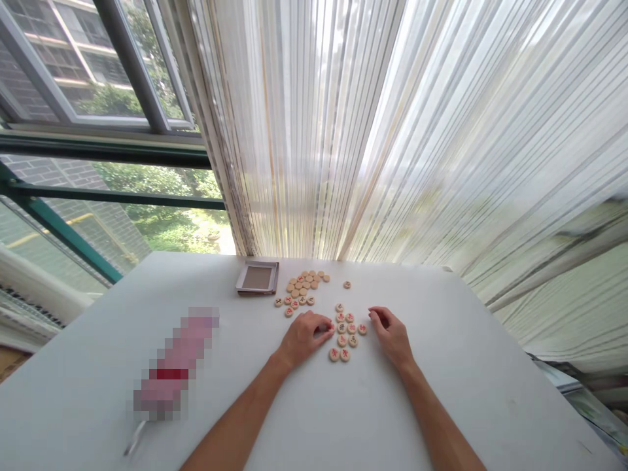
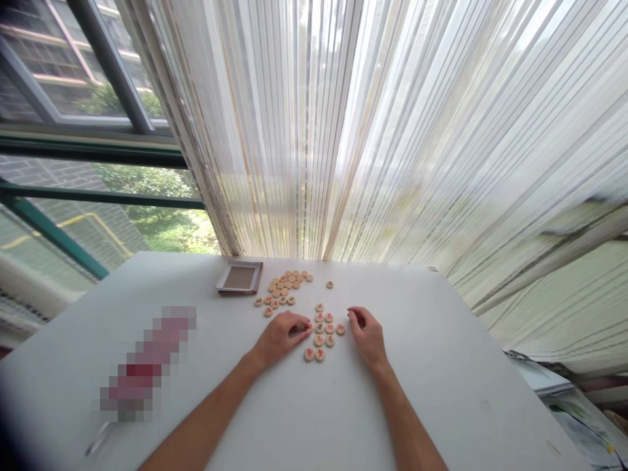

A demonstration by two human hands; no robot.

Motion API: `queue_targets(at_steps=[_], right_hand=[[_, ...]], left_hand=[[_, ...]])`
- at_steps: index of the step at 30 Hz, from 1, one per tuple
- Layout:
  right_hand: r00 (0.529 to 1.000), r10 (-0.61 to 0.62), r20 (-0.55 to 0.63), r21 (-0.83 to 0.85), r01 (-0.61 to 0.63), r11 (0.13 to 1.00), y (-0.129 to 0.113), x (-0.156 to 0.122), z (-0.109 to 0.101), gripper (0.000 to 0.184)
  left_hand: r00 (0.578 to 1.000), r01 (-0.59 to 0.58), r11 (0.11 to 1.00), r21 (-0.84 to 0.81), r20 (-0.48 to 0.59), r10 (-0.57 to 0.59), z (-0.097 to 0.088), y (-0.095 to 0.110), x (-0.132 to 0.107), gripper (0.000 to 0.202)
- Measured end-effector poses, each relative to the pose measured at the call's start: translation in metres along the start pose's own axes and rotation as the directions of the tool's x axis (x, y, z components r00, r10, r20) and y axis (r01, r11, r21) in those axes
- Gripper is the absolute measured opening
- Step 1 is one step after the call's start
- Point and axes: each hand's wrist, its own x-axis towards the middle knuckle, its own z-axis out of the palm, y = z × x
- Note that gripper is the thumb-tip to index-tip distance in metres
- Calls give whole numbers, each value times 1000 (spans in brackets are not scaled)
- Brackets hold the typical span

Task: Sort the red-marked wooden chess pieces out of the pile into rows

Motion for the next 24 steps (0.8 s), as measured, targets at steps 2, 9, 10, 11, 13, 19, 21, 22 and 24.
queue_targets(at_steps=[2,9,10,11,13,19,21,22,24], right_hand=[[1000,0,-1,0,0,1000,0,0,0,34],[1000,5,-8,21,-5,1000,1,0,0,34],[1000,4,-12,28,-4,1000,1,0,0,35],[1000,3,-17,33,-2,999,1,0,0,35],[1000,3,-29,36,-2,999,1,-1,0,35],[999,10,-48,75,-7,997,1,-1,0,37],[999,8,-52,86,-3,996,-1,-1,0,39],[999,6,-54,89,-2,996,-1,-1,0,39],[998,4,-59,94,1,996,-2,-1,0,39]], left_hand=[[1000,-3,1000,3,5,3,0,0,0,13],[999,20,999,-30,-26,-21,-2,0,-2,20],[999,25,999,-43,-31,-26,-1,0,-2,19],[999,31,998,-55,-36,-33,-1,0,-3,19],[998,36,997,-66,-55,-40,-2,-2,-3,18],[989,20,997,71,-150,-9,-23,-20,14,19],[989,46,990,130,-145,-26,-35,-28,24,20],[991,47,986,160,-131,-26,-41,-31,29,20],[996,31,978,204,-83,-15,-48,-36,38,23]])
